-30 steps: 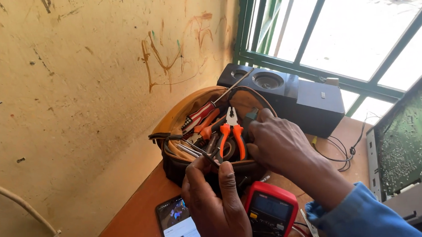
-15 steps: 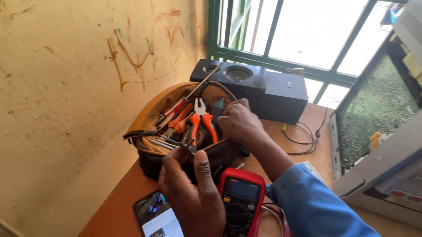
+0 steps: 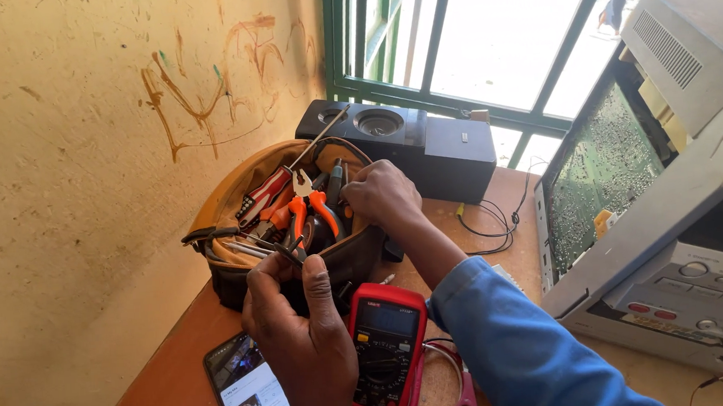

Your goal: Assembling and wiring a small electronic module to a stereo system using a screwdriver and checking connections.

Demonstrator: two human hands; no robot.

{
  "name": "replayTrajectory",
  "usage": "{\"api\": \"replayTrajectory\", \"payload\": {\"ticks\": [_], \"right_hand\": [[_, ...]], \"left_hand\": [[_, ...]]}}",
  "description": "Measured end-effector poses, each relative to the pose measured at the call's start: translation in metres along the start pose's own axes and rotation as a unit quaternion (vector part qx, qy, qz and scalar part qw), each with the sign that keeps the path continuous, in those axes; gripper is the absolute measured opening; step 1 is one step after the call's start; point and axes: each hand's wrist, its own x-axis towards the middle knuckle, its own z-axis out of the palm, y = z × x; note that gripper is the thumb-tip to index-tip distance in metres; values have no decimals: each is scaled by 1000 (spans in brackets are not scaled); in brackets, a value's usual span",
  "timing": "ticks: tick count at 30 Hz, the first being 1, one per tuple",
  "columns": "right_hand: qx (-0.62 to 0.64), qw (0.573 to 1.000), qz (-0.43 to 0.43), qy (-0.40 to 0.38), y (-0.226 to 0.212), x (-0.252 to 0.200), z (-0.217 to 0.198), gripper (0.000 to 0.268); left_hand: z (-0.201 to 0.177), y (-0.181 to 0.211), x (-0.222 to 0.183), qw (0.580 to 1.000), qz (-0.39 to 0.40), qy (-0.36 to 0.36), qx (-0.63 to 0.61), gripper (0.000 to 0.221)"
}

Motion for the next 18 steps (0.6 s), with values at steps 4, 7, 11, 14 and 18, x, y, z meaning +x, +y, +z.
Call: {"api": "replayTrajectory", "payload": {"ticks": [4,7,11,14,18], "right_hand": [[76,984,-68,148,8,6,5,34],[121,950,-151,244,-2,-12,-13,24],[138,854,-355,355,-13,-61,-47,32],[144,826,-442,318,-4,-105,-74,28],[214,891,-354,187,39,-189,-112,24]], "left_hand": [[1,0,-2,999,-34,-4,21,39],[1,-2,-3,999,-45,-5,28,36],[3,1,-5,999,13,21,23,32],[4,4,-14,995,62,58,46,29],[4,33,-44,990,133,46,32,34]]}}
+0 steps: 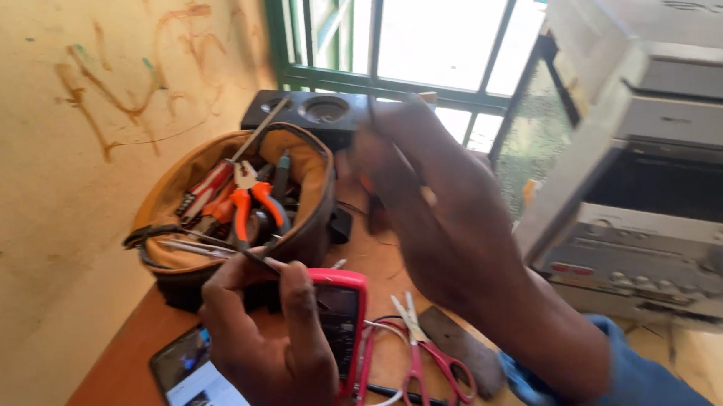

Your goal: Assembling and wiring a small electronic module to a stereo system using a screwdriver and checking connections.

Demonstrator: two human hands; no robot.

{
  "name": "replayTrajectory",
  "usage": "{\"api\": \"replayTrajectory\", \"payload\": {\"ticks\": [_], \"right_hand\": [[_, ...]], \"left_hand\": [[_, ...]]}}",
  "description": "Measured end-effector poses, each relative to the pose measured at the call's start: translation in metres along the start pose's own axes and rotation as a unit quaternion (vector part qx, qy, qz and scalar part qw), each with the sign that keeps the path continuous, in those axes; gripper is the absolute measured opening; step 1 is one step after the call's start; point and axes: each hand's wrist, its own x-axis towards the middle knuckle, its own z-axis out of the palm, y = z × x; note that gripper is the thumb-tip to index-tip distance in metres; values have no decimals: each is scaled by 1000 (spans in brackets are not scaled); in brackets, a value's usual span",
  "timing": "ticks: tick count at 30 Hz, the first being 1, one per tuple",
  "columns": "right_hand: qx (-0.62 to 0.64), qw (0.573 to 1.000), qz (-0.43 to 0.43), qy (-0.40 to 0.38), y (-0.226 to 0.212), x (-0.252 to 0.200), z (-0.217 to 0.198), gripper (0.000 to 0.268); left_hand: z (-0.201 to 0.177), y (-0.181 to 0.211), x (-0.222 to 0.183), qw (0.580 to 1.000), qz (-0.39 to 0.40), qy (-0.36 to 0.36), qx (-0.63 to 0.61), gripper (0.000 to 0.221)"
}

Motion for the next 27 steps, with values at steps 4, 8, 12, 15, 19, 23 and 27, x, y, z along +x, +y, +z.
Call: {"api": "replayTrajectory", "payload": {"ticks": [4,8,12,15,19,23,27], "right_hand": [[-136,989,20,-51,28,-69,-80,18],[-301,854,407,-117,57,-117,-145,36],[-296,810,480,-158,80,-155,-192,29],[-287,853,390,-192,110,-183,-227,25],[-272,929,225,-108,114,-186,-246,34],[-221,967,117,-55,108,-188,-254,32],[-259,963,63,-31,121,-189,-245,23]], "left_hand": [[11,55,-39,888,-210,-236,-336,26],[37,72,-83,715,-337,-515,-332,45],[73,71,-139,638,-350,-530,-435,29],[86,81,-154,637,-317,-544,-446,24],[96,86,-161,637,-372,-525,-425,32],[101,77,-171,549,-402,-507,-529,54],[98,67,-173,522,-420,-516,-534,50]]}}
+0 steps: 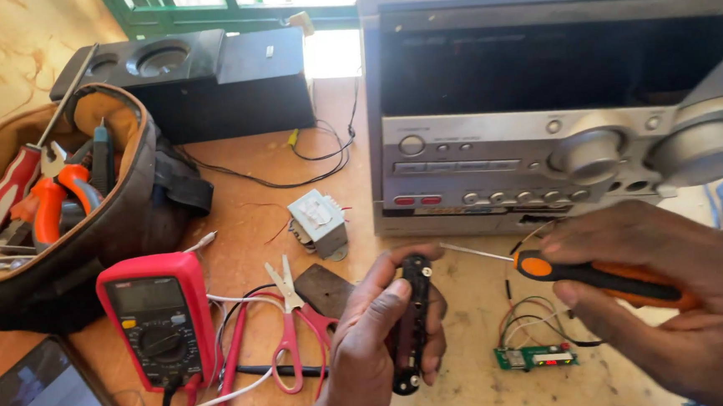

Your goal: Assembling and wiring a small electronic module to a stereo system using a screwdriver and checking connections.

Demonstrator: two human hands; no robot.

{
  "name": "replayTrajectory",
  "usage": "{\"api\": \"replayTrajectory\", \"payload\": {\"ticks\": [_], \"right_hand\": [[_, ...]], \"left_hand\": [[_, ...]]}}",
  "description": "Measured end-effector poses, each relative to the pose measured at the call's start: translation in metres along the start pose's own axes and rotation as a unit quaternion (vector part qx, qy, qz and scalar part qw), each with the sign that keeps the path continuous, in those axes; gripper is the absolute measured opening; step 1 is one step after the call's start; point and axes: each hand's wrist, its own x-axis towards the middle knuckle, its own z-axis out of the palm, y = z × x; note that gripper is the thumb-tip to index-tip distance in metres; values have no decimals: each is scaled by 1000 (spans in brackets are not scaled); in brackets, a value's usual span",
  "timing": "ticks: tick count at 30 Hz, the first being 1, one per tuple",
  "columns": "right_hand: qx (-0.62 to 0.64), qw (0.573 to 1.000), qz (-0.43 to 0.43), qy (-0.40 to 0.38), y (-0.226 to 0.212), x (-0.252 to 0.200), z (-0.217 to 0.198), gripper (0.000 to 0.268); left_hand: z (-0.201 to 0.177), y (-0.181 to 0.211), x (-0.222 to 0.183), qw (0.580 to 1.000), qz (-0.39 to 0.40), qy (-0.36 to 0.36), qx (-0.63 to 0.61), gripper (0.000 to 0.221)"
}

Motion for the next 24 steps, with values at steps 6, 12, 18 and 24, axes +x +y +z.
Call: {"api": "replayTrajectory", "payload": {"ticks": [6,12,18,24], "right_hand": [[86,991,87,61,19,-18,15,37],[111,987,73,86,41,-49,26,53],[27,982,177,62,31,-64,32,39],[98,985,89,107,20,-51,33,48]], "left_hand": [[-4,-1,-5,997,-39,1,-62,44],[-8,-4,-7,998,-39,-21,-54,42],[-12,-21,-16,999,-34,-8,-11,27],[-13,-18,-6,998,-50,-3,33,23]]}}
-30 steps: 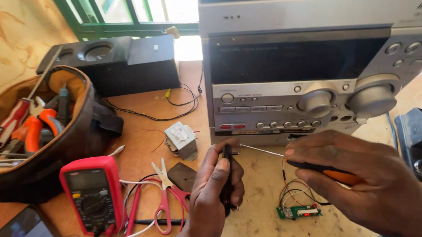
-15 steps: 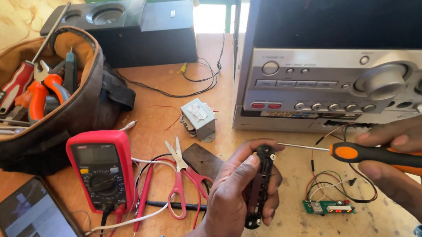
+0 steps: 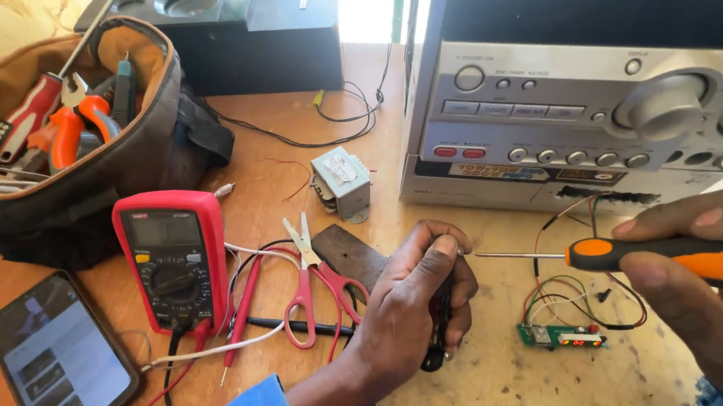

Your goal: Assembling and wiring a small electronic module to a stereo system using a screwdriver and checking connections.

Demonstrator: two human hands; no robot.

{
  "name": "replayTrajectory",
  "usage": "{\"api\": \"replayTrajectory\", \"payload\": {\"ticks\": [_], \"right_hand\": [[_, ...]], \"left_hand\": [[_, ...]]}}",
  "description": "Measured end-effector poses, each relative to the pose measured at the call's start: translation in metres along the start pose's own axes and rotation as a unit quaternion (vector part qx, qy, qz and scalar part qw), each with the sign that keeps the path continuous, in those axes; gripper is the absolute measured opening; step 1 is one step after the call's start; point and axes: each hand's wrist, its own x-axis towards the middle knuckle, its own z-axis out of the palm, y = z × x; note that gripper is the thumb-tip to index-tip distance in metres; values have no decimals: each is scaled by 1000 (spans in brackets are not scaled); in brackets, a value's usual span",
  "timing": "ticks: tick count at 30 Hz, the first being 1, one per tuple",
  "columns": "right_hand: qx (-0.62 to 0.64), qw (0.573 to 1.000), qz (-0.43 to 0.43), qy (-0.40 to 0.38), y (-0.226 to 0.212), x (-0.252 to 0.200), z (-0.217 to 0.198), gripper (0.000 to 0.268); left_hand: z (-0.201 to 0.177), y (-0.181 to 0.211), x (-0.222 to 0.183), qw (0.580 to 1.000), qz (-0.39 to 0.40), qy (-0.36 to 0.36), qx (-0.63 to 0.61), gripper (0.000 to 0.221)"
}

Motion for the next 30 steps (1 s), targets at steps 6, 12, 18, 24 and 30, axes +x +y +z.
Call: {"api": "replayTrajectory", "payload": {"ticks": [6,12,18,24,30], "right_hand": [[-10,1000,15,10,4,-2,8,46],[-8,999,32,10,-8,2,14,48],[-25,998,54,16,-14,3,15,45],[-22,998,60,16,-7,2,15,45],[-31,998,53,14,-9,3,15,47]], "left_hand": [[-1,-3,1,1000,-19,4,6,22],[-2,-3,1,1000,-15,-2,8,21],[-1,-3,2,999,-10,4,36,23],[-1,-1,2,999,-16,10,39,23],[1,0,1,999,-24,10,39,22]]}}
